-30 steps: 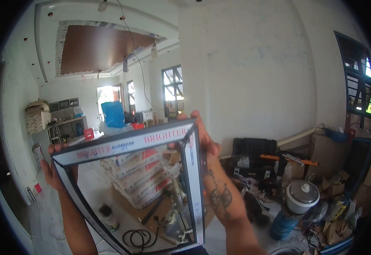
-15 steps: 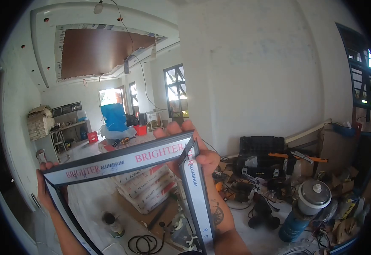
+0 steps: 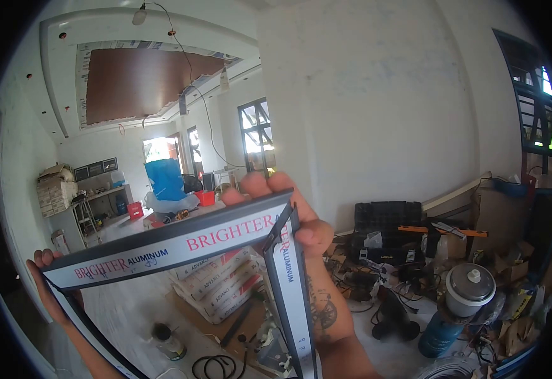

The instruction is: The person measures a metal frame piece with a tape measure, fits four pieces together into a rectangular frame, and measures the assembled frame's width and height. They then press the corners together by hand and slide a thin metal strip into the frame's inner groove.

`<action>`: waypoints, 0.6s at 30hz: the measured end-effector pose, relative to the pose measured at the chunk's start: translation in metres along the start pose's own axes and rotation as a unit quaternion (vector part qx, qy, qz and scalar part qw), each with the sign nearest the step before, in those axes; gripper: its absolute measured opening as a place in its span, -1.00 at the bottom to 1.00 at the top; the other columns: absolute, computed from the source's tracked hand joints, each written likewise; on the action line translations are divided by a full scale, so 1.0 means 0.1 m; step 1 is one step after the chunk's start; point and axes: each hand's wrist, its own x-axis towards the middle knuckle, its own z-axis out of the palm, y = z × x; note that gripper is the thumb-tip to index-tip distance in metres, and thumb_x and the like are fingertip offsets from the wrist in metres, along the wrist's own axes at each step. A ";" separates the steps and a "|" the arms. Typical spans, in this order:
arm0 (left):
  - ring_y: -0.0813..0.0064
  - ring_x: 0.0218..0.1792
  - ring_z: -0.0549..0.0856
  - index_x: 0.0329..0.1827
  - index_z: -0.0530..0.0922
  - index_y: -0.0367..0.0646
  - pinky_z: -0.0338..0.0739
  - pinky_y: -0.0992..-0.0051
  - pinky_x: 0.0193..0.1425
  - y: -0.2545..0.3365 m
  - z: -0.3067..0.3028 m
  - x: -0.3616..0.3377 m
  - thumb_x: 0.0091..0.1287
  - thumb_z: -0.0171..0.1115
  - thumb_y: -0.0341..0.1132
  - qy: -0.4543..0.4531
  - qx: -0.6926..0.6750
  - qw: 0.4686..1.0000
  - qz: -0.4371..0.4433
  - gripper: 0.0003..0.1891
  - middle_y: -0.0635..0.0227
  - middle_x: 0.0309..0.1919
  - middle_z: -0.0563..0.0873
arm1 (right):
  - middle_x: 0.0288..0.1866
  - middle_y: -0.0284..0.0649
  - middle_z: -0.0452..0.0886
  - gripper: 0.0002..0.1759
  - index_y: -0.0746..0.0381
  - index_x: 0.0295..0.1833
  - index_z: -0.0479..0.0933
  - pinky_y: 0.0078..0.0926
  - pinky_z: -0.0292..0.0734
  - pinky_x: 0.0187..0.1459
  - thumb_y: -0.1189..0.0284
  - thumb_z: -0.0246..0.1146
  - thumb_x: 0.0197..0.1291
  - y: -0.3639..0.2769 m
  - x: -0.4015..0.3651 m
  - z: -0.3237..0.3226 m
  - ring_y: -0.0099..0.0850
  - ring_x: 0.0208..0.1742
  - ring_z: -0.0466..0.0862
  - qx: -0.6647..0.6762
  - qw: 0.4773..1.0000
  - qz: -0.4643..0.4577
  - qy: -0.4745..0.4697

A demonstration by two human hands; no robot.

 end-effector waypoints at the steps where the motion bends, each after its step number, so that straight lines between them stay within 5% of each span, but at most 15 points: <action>1: 0.49 -0.04 0.57 -0.16 0.36 -0.06 0.44 0.45 0.16 0.00 0.00 0.01 0.59 -0.08 -0.08 0.005 0.013 1.000 0.013 -0.74 0.45 -0.23 0.49 | 0.50 -0.04 0.27 -0.24 0.18 0.46 0.27 0.26 0.03 0.51 0.59 0.19 0.05 -0.01 0.05 0.00 0.01 0.58 0.12 -0.002 1.000 0.005 -0.006; 7: 0.39 0.12 0.58 0.02 0.37 -0.11 0.44 0.38 0.26 -0.02 -0.16 -0.13 0.58 -0.06 -0.09 -0.063 -0.019 0.998 0.013 -0.74 0.39 -0.08 0.56 | 0.39 -0.02 0.39 -0.36 0.17 0.26 0.41 0.19 0.00 0.53 0.55 0.28 -0.06 0.13 -0.08 0.06 0.04 0.55 0.17 0.013 0.999 0.000 0.053; 12: 0.17 0.34 0.44 0.25 0.26 -0.18 0.29 0.16 0.48 -0.26 0.13 -0.11 0.50 0.07 -0.06 -0.140 -0.153 0.978 0.015 -0.55 0.21 0.13 0.51 | 0.34 -0.12 0.42 -0.14 0.09 0.28 0.39 0.16 0.06 0.54 0.65 0.40 -0.32 0.21 -0.11 -0.03 -0.09 0.56 0.18 0.019 0.999 -0.039 0.027; 15: 0.26 0.33 0.43 0.23 0.31 -0.24 0.29 0.22 0.47 -0.23 0.06 -0.13 0.51 0.02 -0.05 -0.176 -0.139 0.974 0.038 -0.54 0.23 0.15 0.45 | 0.36 -0.13 0.39 -0.13 0.10 0.26 0.40 0.15 0.07 0.54 0.70 0.36 -0.36 0.23 -0.08 0.01 -0.10 0.58 0.15 0.008 0.998 -0.057 0.026; 16: 0.36 0.24 0.46 0.24 0.35 -0.27 0.33 0.31 0.40 -0.24 -0.01 -0.15 0.56 -0.16 0.02 -0.156 -0.092 0.981 0.073 -0.50 0.27 0.11 0.45 | 0.38 -0.15 0.38 -0.14 0.11 0.24 0.40 0.15 0.05 0.55 0.74 0.31 -0.37 0.19 -0.12 0.00 -0.08 0.59 0.11 0.020 0.998 -0.041 0.036; 17: 0.43 0.14 0.46 0.23 0.39 -0.29 0.33 0.40 0.30 -0.16 -0.54 -0.27 0.58 -0.33 0.06 0.021 0.330 0.927 0.178 -0.43 0.32 0.10 0.43 | 0.33 -0.17 0.40 -0.16 0.12 0.23 0.40 0.14 0.14 0.53 0.76 0.27 -0.37 0.26 -0.08 0.02 -0.07 0.57 0.15 0.027 0.997 -0.064 0.037; 18: 0.46 0.12 0.45 0.22 0.40 -0.29 0.31 0.42 0.28 -0.24 -0.42 -0.28 0.59 -0.35 0.05 0.077 0.395 0.898 0.177 -0.43 0.32 0.08 0.43 | 0.29 -0.17 0.41 -0.16 0.11 0.22 0.41 0.13 0.18 0.51 0.76 0.26 -0.37 0.26 -0.11 -0.06 -0.06 0.56 0.17 0.031 0.997 -0.060 0.028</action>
